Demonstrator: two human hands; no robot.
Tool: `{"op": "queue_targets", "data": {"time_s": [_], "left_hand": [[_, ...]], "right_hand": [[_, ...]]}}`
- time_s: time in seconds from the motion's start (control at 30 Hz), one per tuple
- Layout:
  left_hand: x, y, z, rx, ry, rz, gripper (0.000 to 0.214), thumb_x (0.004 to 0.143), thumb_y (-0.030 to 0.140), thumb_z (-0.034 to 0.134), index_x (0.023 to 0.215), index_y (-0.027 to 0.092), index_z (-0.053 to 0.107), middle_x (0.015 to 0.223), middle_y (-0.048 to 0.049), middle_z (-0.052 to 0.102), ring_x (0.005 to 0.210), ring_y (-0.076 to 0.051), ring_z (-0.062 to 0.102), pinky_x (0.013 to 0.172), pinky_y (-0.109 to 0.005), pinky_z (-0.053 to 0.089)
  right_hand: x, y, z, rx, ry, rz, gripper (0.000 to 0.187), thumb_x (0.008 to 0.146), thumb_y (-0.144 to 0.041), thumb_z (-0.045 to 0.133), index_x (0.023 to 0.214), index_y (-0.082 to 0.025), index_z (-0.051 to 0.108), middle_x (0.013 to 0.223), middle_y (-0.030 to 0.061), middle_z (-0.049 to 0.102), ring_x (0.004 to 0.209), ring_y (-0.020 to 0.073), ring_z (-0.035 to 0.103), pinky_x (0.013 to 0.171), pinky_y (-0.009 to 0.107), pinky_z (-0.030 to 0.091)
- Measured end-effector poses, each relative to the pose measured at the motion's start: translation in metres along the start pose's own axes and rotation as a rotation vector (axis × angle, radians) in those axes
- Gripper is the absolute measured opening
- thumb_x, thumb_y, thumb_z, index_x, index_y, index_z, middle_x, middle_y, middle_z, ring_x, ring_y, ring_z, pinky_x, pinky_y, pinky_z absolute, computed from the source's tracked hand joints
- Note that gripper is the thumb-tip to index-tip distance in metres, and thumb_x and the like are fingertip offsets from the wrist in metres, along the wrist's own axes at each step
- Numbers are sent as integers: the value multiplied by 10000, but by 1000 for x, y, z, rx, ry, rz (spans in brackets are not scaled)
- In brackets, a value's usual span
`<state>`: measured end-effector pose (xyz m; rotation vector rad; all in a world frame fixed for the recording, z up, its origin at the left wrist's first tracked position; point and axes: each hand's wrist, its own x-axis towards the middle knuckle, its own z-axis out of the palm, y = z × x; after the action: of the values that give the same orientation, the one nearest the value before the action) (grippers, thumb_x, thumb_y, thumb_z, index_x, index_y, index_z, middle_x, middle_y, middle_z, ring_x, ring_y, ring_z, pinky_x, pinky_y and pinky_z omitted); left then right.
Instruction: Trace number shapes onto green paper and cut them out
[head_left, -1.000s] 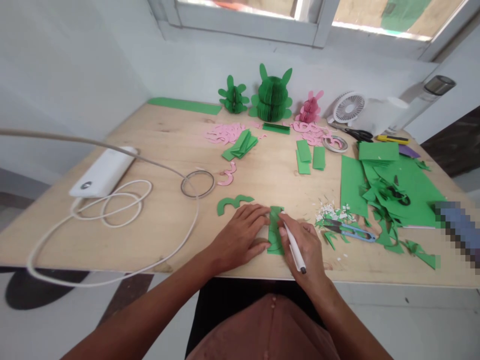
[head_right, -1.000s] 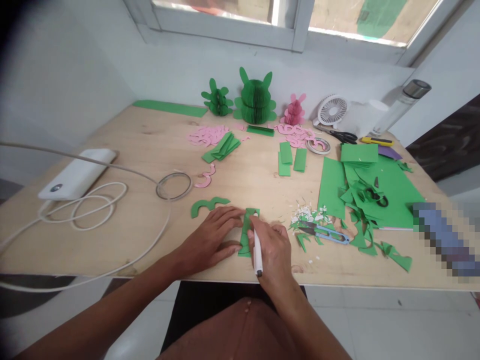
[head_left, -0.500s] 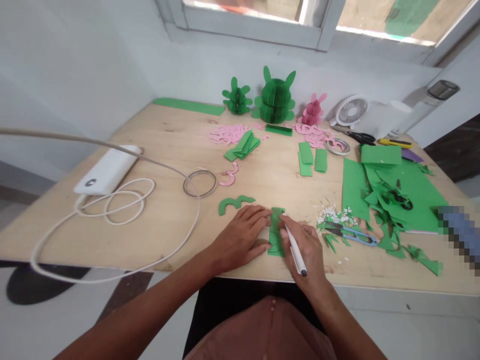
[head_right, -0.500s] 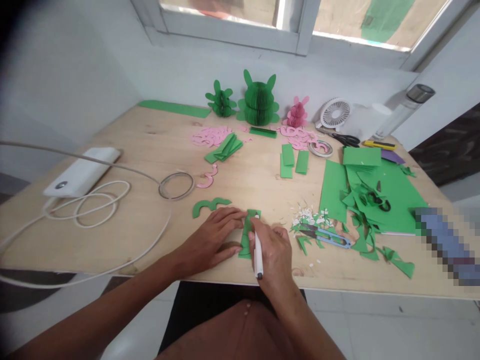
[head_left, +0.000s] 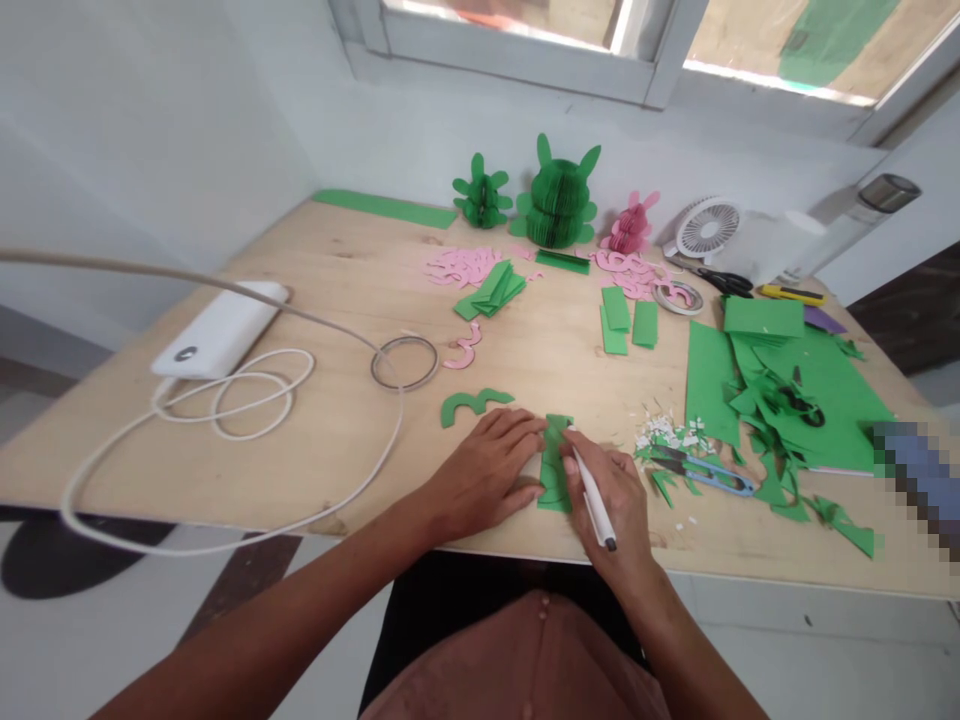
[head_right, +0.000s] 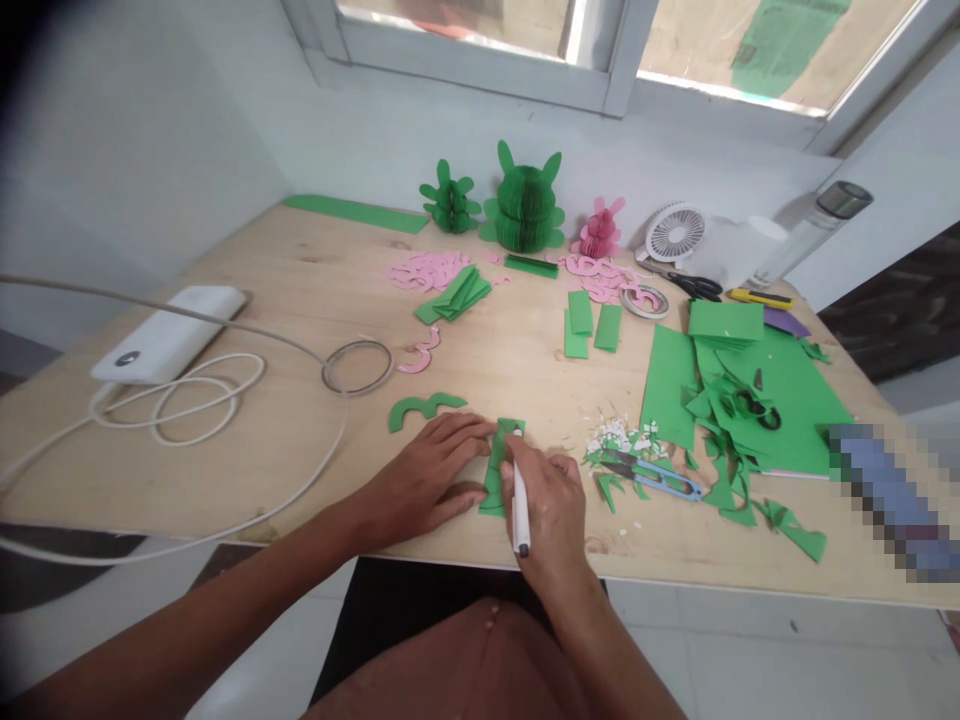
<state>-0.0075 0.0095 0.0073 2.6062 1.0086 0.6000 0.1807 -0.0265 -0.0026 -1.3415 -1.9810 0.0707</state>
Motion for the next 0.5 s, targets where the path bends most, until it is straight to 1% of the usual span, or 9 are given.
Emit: {"op": "queue_targets", "data": {"time_s": [0.2, 0.33, 0.5], "left_hand": [[3, -2, -3, -12, -5, 7, 261, 815, 271, 640, 1042, 167, 562, 1284, -128, 599, 1255, -295, 475, 1092, -497, 340], [3, -5, -4, -19, -22, 14, 299, 810, 294, 661, 1063, 164, 569, 1308, -128, 588, 1252, -303, 471, 1086, -498, 329], [2, -8, -4, -35, -30, 24, 330, 803, 312, 675, 1074, 161, 565, 1306, -133, 590, 1258, -307, 466, 1084, -495, 320]], "right_hand": [[-1, 1, 0, -4, -7, -5, 278, 990, -228, 443, 1225, -204, 591, 1014, 65, 760, 822, 193, 694, 783, 324, 451], [-1, 1, 0, -11, 6, -9, 278, 989, -226, 447, 1225, -202, 593, 1008, 68, 760, 822, 188, 692, 783, 320, 452], [0, 1, 0, -24, -11, -5, 295, 993, -244, 429, 1239, -210, 587, 988, 58, 762, 847, 193, 697, 776, 319, 452]]}}
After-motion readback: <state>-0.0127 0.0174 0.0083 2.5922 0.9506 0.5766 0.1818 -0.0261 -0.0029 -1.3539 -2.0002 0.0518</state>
